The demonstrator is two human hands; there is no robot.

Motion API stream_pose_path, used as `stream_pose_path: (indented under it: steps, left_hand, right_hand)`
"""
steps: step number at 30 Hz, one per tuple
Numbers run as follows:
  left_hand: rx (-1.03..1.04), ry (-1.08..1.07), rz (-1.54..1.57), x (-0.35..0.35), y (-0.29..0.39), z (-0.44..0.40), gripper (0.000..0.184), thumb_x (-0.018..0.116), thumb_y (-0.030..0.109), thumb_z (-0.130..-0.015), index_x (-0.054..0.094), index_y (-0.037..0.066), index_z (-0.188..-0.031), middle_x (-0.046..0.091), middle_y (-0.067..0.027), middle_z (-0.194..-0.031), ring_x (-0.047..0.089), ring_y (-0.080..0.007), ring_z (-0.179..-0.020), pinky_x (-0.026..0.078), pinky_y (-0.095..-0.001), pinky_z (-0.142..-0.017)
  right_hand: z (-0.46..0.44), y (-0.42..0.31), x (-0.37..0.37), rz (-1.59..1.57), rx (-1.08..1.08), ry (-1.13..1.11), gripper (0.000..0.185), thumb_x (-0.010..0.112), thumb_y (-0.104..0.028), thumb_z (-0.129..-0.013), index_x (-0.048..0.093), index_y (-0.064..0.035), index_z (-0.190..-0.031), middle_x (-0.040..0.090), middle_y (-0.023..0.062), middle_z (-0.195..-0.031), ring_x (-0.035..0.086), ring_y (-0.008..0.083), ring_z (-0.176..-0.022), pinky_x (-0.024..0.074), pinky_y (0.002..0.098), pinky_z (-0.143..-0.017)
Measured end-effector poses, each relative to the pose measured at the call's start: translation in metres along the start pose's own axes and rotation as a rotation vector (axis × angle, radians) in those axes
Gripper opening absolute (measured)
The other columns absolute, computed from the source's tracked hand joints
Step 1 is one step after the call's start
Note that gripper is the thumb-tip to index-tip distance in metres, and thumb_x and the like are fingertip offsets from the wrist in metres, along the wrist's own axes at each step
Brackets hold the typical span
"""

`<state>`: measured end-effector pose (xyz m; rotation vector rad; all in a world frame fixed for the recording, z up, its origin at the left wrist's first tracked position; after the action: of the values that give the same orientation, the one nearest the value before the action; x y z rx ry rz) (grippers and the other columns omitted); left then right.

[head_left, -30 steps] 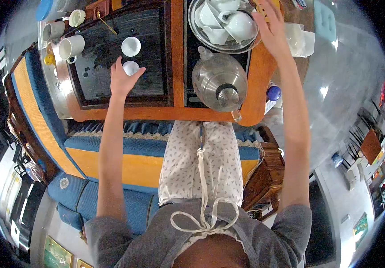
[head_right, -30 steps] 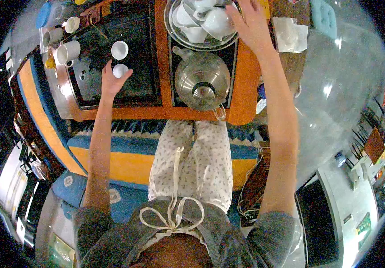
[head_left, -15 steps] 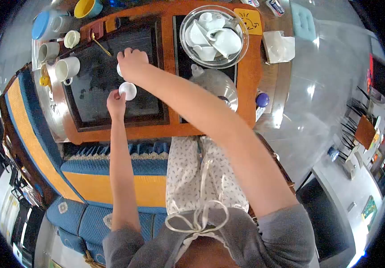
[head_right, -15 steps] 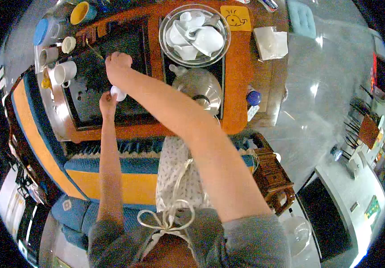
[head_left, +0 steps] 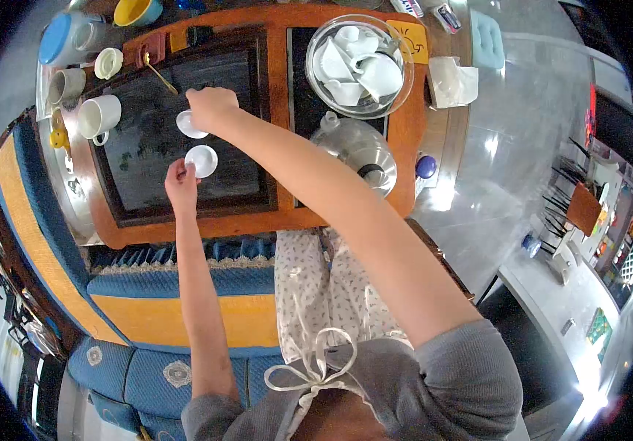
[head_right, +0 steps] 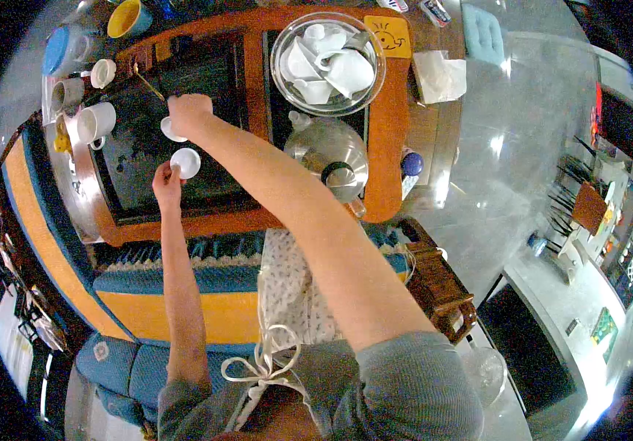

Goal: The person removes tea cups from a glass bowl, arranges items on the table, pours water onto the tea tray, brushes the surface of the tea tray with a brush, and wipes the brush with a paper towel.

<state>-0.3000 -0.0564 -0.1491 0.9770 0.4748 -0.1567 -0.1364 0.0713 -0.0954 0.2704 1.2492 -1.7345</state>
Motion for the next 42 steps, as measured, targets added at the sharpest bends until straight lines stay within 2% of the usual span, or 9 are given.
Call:
stream_pose_path:
  steps: [3,8,14,17,19,24,33,36,42]
  left_hand:
    - [-0.006,-0.026,0.208,-0.013,0.015,0.009,0.019,0.056,0.010,-0.082,0.051,0.000,-0.097,0.058,-0.0054,-0.074,0.056,-0.0099,-0.060,0.041,-0.0214,-0.045]
    - [-0.094,-0.103,0.401,-0.024,0.071,0.028,0.022,0.057,0.015,-0.083,0.049,0.002,-0.099,0.059,-0.0063,-0.077,0.057,-0.0129,-0.059,0.041,-0.0214,-0.047]
    - [-0.199,-0.152,0.689,-0.016,0.093,0.024,0.038,0.058,0.027,-0.084,0.045,0.005,-0.112,0.057,-0.0072,-0.090,0.055,-0.0146,-0.068,0.039,-0.0226,-0.047]
    - [-0.279,-0.282,0.994,-0.005,0.078,0.019,0.045,0.054,0.034,-0.085,0.042,0.007,-0.119,0.050,-0.0073,-0.112,0.054,-0.0204,-0.089,0.043,-0.0234,-0.053]
    - [-0.318,-0.147,1.084,0.015,0.100,0.031,0.047,0.054,0.033,-0.085,0.040,0.007,-0.121,0.049,-0.0084,-0.114,0.054,-0.0236,-0.096,0.048,-0.0250,-0.060]
    - [-0.231,-0.233,1.235,0.028,0.091,0.033,0.048,0.061,0.033,-0.080,0.047,0.003,-0.115,0.052,-0.0098,-0.114,0.052,-0.0270,-0.102,0.045,-0.0348,-0.090]
    - [-0.155,-0.362,1.414,0.030,0.084,0.033,0.051,0.063,0.032,-0.078,0.045,0.004,-0.116,0.050,-0.0114,-0.116,0.050,-0.0261,-0.103,0.046,-0.0342,-0.088]
    - [-0.193,-0.123,1.327,0.026,0.080,0.037,0.050,0.062,0.033,-0.079,0.044,0.004,-0.116,0.049,-0.0110,-0.117,0.050,-0.0261,-0.105,0.044,-0.0363,-0.091]
    - [-0.237,-0.054,1.216,0.021,0.073,0.043,0.050,0.058,0.036,-0.082,0.043,0.004,-0.117,0.049,-0.0102,-0.118,0.048,-0.0265,-0.107,0.042,-0.0376,-0.093]
  right_hand:
    - [0.021,-0.014,-0.029,-0.122,-0.009,0.103,0.026,0.057,-0.016,-0.072,0.049,-0.0043,-0.094,0.061,0.0196,-0.082,0.063,0.0297,-0.070,0.0498,0.0399,-0.059]
    - [0.100,-0.001,-0.102,-0.816,-0.004,-0.108,0.027,0.052,-0.016,-0.081,0.044,-0.0051,-0.104,0.059,0.0100,-0.074,0.059,0.0144,-0.050,0.0434,0.0253,-0.039]
    - [0.189,0.090,-0.171,-1.338,0.210,-0.014,0.037,0.037,-0.039,-0.090,0.045,-0.0083,-0.109,0.058,0.0081,-0.076,0.058,0.0166,-0.054,0.0395,0.0216,-0.036]
    - [0.214,0.136,-0.189,-1.285,0.238,0.174,0.043,0.028,-0.039,-0.092,0.043,-0.0057,-0.115,0.059,0.0103,-0.087,0.060,0.0187,-0.068,0.0437,0.0242,-0.045]
    - [0.221,0.148,-0.195,-1.325,0.227,0.313,0.041,0.029,-0.034,-0.093,0.042,-0.0044,-0.118,0.059,0.0104,-0.094,0.060,0.0186,-0.075,0.0456,0.0250,-0.052]
    - [0.214,0.175,-0.193,-1.097,0.225,0.640,0.035,0.047,-0.025,-0.089,0.046,-0.0034,-0.117,0.056,0.0084,-0.103,0.058,0.0171,-0.086,0.0465,0.0269,-0.067]
    - [0.181,0.162,-0.173,-0.191,0.121,0.838,0.047,0.070,-0.035,-0.068,0.057,-0.0110,-0.106,0.055,0.0127,-0.100,0.054,0.0285,-0.091,0.0451,0.0340,-0.078]
    - [0.173,0.157,-0.162,0.044,0.066,0.899,0.047,0.070,-0.037,-0.068,0.057,-0.0112,-0.105,0.055,0.0122,-0.102,0.052,0.0300,-0.095,0.0444,0.0369,-0.080]
    - [0.167,0.166,-0.154,0.041,0.045,0.880,0.049,0.070,-0.035,-0.066,0.054,-0.0101,-0.104,0.055,0.0124,-0.102,0.051,0.0303,-0.096,0.0428,0.0384,-0.082]
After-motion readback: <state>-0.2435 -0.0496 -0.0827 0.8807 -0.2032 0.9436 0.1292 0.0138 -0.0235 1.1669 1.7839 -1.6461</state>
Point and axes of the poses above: each hand's wrist, its own z-axis away from the middle knuckle, its own x-axis out of the palm, y = z × x, the point moved 3 cm from there along -z, towards the middle knuckle
